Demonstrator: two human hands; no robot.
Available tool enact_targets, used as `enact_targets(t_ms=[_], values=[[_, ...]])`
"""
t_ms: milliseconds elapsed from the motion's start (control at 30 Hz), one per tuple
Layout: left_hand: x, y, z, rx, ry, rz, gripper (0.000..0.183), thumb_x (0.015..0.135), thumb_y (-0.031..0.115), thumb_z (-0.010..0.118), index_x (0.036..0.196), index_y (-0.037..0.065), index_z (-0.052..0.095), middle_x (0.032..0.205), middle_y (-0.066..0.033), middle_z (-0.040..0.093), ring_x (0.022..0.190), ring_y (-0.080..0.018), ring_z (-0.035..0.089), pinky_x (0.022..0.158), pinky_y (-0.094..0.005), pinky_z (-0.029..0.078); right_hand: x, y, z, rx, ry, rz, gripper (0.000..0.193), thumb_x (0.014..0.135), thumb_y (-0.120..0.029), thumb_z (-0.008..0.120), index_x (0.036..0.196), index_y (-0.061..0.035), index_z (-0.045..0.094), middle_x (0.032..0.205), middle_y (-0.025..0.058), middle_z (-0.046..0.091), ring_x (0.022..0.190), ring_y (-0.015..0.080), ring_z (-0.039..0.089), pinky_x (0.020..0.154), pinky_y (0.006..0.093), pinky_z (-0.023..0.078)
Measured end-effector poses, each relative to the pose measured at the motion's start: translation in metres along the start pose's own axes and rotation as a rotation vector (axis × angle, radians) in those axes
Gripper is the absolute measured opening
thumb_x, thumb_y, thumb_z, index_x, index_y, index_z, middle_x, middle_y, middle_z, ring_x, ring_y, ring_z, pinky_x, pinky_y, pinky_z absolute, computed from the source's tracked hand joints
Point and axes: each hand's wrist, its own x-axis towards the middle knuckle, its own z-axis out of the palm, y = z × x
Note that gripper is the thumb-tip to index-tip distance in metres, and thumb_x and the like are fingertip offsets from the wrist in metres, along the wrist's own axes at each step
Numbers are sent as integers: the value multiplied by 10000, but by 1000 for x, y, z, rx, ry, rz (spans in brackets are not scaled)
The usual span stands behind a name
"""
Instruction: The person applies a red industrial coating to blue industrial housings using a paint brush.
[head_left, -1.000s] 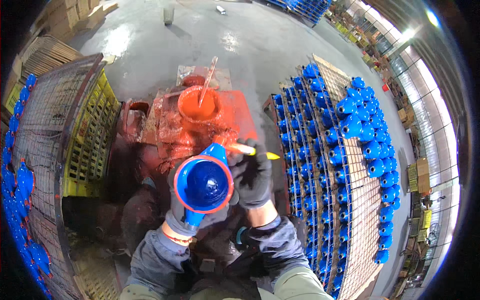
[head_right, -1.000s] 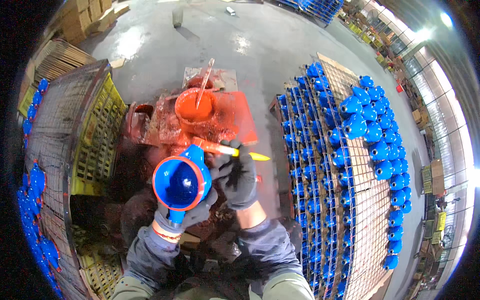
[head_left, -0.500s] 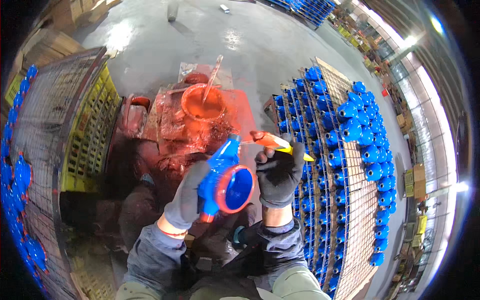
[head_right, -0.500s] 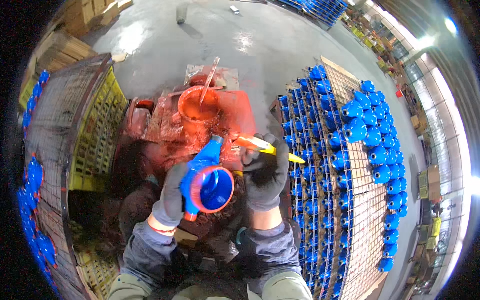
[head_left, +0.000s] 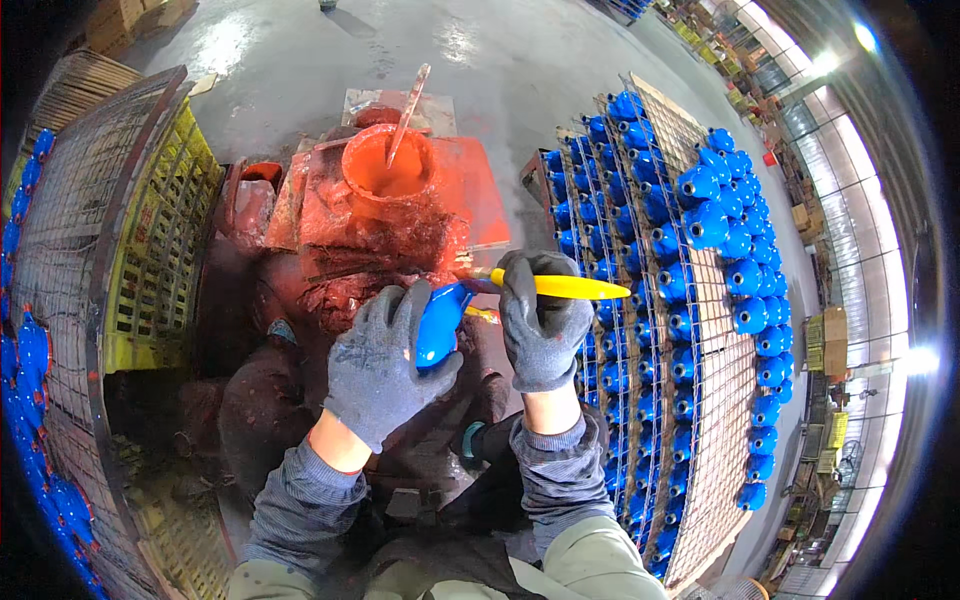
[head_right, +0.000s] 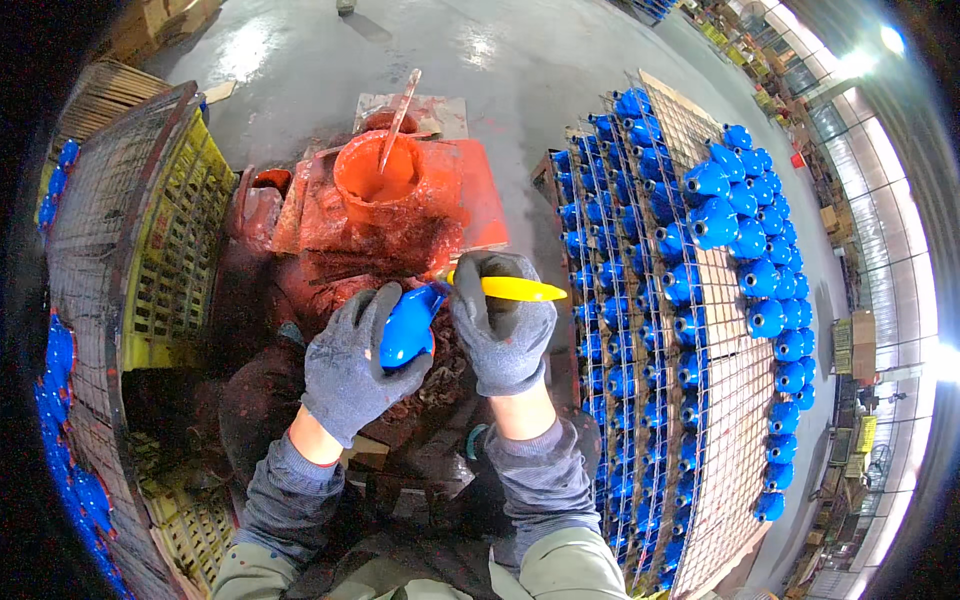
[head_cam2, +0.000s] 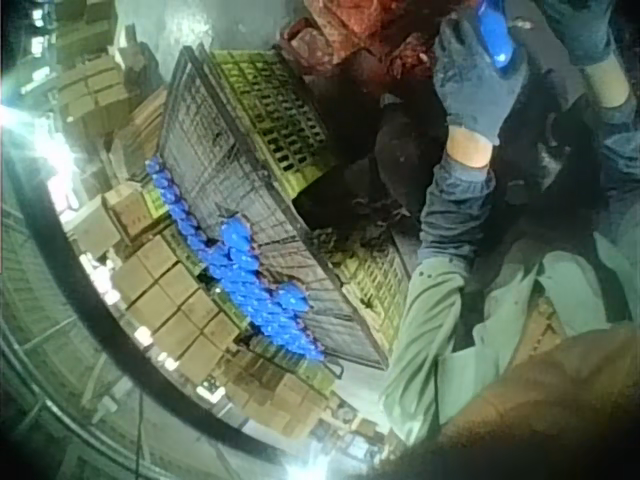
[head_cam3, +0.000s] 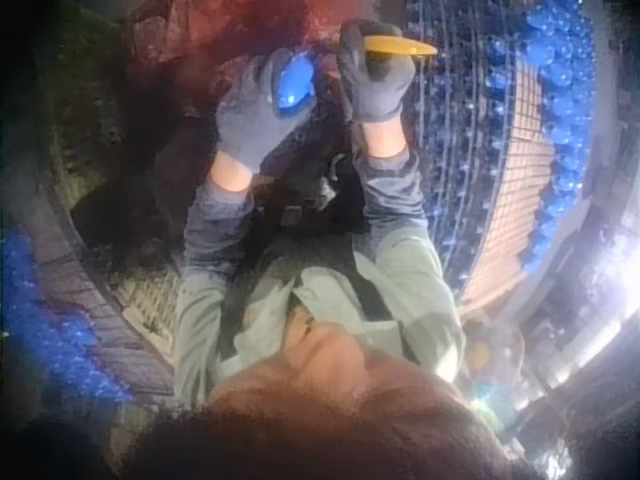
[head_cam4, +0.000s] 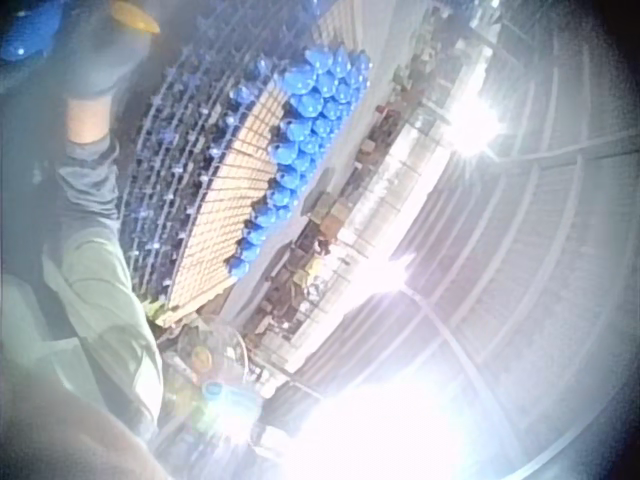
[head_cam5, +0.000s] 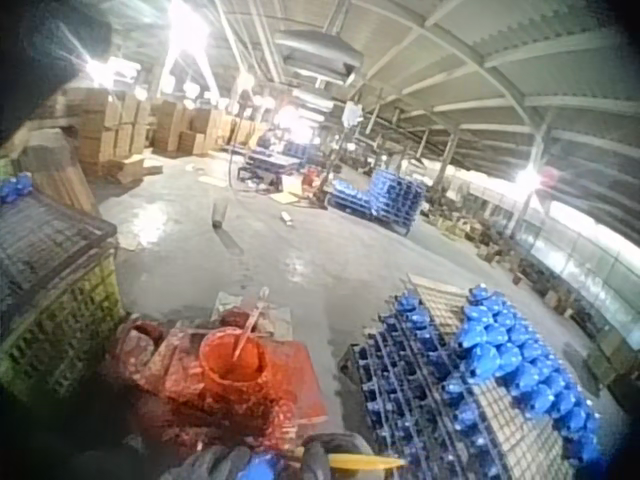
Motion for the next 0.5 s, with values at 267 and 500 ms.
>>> enact_targets(t_ms=[267,500], values=[[4,-15,-9,-850,-184,-345,648,785,398,762,1264,4,575,1191,-203,640,1067,-304,637,900,-372,508,8,-18,-6,232,60,53,37,918,-35,621,941,-23,594,871,91,661,642,119,587,574,256,486],[5,-10,-11,-1909,-276,-627,589,930,452,536,1267,-31,559,1186,-125,654,1043,-222,646,971,-356,487,15,1,-1,680,102,288,336,991,-388,544,965,-58,598,884,90,652,641,161,596,546,282,492]])
